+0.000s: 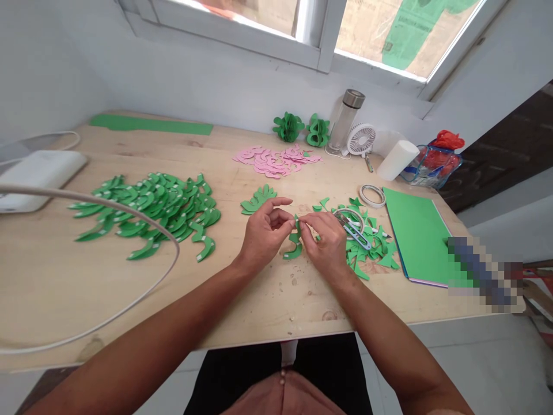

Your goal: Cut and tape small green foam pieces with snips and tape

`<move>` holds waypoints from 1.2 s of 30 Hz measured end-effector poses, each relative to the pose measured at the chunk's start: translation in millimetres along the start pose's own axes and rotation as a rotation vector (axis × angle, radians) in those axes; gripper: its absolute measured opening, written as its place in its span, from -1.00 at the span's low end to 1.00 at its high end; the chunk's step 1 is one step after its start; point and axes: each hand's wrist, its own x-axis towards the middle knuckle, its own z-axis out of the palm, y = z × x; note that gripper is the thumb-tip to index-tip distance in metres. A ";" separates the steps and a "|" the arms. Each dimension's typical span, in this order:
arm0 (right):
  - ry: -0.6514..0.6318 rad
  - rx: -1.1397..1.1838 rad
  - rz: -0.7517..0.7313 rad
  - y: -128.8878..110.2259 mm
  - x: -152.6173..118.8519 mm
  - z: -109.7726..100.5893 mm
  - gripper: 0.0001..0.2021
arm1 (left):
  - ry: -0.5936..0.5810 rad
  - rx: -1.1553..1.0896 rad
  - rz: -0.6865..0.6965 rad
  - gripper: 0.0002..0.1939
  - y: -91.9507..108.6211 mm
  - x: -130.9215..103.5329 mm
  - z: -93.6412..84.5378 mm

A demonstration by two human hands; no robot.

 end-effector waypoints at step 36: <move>0.004 0.790 0.726 9.5 10.4 -1.1 -0.83 | -0.176 0.025 -0.193 -0.73 7.4 -1.3 3.7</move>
